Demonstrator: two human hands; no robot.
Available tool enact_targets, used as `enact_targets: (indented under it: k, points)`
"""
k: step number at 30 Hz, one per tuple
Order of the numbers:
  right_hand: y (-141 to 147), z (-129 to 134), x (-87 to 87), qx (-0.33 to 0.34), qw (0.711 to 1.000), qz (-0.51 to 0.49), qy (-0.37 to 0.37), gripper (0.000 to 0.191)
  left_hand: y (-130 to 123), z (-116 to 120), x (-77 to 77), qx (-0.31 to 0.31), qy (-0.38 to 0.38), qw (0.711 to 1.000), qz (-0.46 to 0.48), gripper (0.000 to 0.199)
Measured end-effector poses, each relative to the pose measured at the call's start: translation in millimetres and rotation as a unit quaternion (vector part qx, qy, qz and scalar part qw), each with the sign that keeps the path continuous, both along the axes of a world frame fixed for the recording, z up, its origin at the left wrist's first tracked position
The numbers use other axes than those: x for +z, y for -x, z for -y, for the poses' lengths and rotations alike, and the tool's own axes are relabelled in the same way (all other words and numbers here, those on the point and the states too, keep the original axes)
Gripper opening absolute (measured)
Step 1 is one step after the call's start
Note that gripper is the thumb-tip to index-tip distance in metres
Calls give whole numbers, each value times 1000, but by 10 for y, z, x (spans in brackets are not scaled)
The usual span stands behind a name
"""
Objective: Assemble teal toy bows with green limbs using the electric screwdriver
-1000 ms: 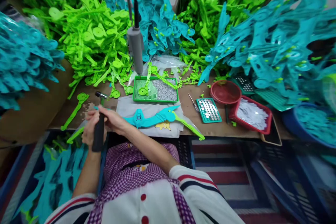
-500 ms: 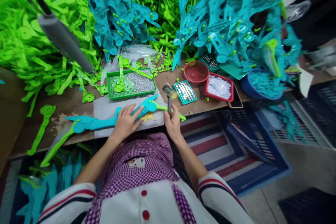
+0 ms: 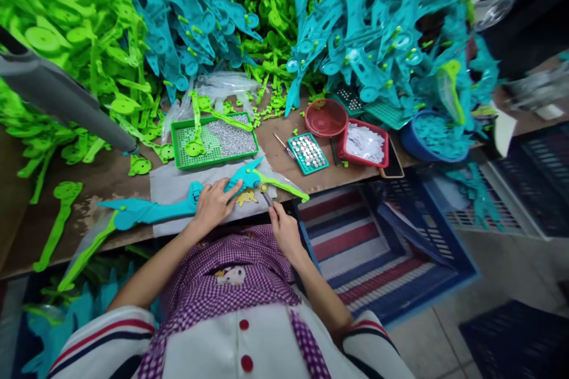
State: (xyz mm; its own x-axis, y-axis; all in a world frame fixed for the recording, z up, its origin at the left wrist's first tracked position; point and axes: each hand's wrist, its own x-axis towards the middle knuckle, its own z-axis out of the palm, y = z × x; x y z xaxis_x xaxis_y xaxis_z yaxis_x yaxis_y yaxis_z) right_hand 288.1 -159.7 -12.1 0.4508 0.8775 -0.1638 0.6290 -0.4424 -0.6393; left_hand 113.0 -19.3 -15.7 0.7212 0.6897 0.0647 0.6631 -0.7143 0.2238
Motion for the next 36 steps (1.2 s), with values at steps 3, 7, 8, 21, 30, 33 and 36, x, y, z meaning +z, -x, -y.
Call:
enact_targets:
  k: [3, 7, 8, 21, 30, 33, 36]
  points:
    - [-51, 20, 47, -17, 1000, -14, 0, 53, 7, -2, -18, 0, 0, 1000, 7, 42]
    - [-116, 56, 85, -102, 994, 6, -27, 58, 18, -3, -27, -4, -10, 1000, 9, 40]
    - [-131, 57, 82, -103, 995, 12, -12, 58, 16, -3, -26, -4, -13, 1000, 9, 40]
    - [-311, 432, 29, -160, 987, -31, -9, 63, -16, -23, -76, 5, -11, 999, 31, 39]
    - [163, -185, 334, -23, 984, -93, -148, 44, 312, 116, -16, 62, -50, 981, 176, 44]
    - [435, -295, 249, 133, 981, -117, -76, 44, 1177, 386, -16, 258, -121, 932, 224, 38]
    - [726, -385, 134, 264, 955, -133, -15, 46, 2035, 630, -54, 468, -128, 854, 186, 50]
